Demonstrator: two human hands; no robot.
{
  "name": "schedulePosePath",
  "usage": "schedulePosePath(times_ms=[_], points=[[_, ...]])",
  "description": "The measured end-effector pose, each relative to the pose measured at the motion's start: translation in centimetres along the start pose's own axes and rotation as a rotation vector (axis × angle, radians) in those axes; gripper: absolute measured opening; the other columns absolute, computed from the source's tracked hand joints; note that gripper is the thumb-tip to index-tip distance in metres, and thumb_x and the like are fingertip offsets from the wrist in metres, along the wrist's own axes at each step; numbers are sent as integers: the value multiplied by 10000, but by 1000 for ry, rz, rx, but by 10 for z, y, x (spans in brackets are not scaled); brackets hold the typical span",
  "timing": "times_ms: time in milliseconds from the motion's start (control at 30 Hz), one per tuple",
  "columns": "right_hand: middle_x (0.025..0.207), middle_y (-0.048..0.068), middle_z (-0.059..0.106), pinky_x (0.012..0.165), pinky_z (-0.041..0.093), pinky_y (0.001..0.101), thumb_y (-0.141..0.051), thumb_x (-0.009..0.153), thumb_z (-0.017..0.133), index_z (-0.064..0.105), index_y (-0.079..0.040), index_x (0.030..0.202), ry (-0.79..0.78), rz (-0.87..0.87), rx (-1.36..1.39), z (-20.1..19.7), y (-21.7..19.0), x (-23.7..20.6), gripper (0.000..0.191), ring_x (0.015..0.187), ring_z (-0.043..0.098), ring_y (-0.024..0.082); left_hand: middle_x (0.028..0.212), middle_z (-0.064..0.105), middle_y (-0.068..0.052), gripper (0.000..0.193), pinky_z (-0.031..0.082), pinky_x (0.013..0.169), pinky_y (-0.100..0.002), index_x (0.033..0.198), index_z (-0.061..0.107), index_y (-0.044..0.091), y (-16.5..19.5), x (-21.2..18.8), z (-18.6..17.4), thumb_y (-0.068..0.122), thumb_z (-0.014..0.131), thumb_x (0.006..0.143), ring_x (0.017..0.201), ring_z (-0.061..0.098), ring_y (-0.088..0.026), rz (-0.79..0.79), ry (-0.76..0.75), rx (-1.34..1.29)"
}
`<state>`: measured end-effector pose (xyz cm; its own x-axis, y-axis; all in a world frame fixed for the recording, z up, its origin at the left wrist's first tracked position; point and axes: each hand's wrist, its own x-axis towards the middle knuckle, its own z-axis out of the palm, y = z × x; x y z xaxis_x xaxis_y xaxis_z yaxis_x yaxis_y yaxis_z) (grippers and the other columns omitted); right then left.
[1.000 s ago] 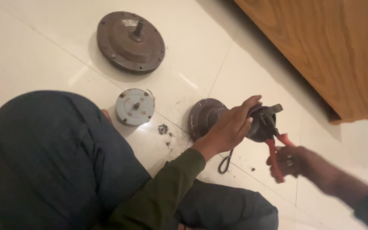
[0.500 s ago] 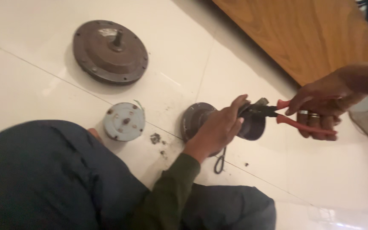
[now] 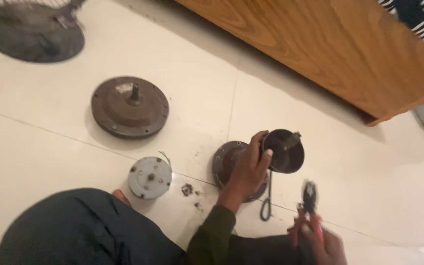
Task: The person sits on the floor and disassembles a pedestal fan head, using a metal rod and pliers to loosen parts and pulling the fan motor and housing apart by hand, with small screws and debris scattered on the tiles.
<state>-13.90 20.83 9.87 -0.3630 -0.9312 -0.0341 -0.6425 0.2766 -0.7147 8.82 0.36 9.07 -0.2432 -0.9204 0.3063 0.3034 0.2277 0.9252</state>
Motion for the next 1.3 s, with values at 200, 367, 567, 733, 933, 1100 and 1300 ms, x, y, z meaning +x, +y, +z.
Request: schedulePosePath(times_ms=[200, 367, 567, 733, 933, 1100, 1300], points=[[972, 159, 807, 1008, 483, 490, -346, 1001, 533, 611, -17, 1292, 110, -109, 295, 30, 32, 14, 446, 1045, 749, 312, 1388, 607, -241, 571, 411, 1098, -504, 1531, 443, 42, -32, -9, 2, 430, 346, 1123, 1314, 569, -453, 167, 33, 218], [851, 177, 790, 693, 518, 436, -307, 1018, 535, 697, 64, 1041, -102, 523, 236, 23, 44, 109, 405, 730, 747, 257, 1322, 634, -195, 345, 441, 1082, -483, 1312, 592, 64, -61, -22, -24, 197, 609, 993, 1281, 563, -412, -77, 45, 799], [676, 145, 743, 583, 593, 371, -303, 920, 693, 746, 59, 825, -91, 471, -125, 42, 61, 128, 378, 578, 735, 238, 1361, 594, -228, 434, 432, 1077, -479, 1365, 546, 14, -73, -28, -42, 98, 599, 943, 1273, 542, -431, -119, 56, 787], [846, 164, 793, 793, 584, 405, -268, 907, 693, 760, -29, 932, -35, 534, -345, 36, 42, 118, 249, 821, 773, 282, 1345, 567, -263, 492, 434, 1040, -489, 1405, 513, -26, -73, -27, -40, 121, 604, 945, 1248, 546, -436, -85, 90, 690], [1379, 207, 599, 1061, 501, 440, -476, 838, 729, 624, -16, 1332, 90, -29, -99, 58, 22, 121, 683, 1277, 605, 342, 1194, 630, -251, 403, 495, 933, -501, 1290, 621, -27, -63, -26, -47, 178, 611, 943, 1074, 619, -436, -59, 87, 978], [1471, 229, 523, 1118, 366, 434, -491, 944, 615, 469, 12, 1468, 37, -233, 156, 94, 22, 139, 741, 1381, 481, 380, 1178, 635, -237, 362, 517, 913, -466, 1233, 671, 7, -68, -5, -63, 242, 613, 964, 1032, 650, -391, -267, -83, 972], [1307, 203, 670, 1030, 456, 390, -442, 1017, 502, 583, -42, 1395, 186, 101, 397, 137, 3, 147, 556, 1228, 628, 315, 1137, 670, -248, 388, 524, 912, -448, 1228, 714, 1, -96, -2, -55, 179, 583, 909, 1019, 669, -383, -196, 138, 814]])
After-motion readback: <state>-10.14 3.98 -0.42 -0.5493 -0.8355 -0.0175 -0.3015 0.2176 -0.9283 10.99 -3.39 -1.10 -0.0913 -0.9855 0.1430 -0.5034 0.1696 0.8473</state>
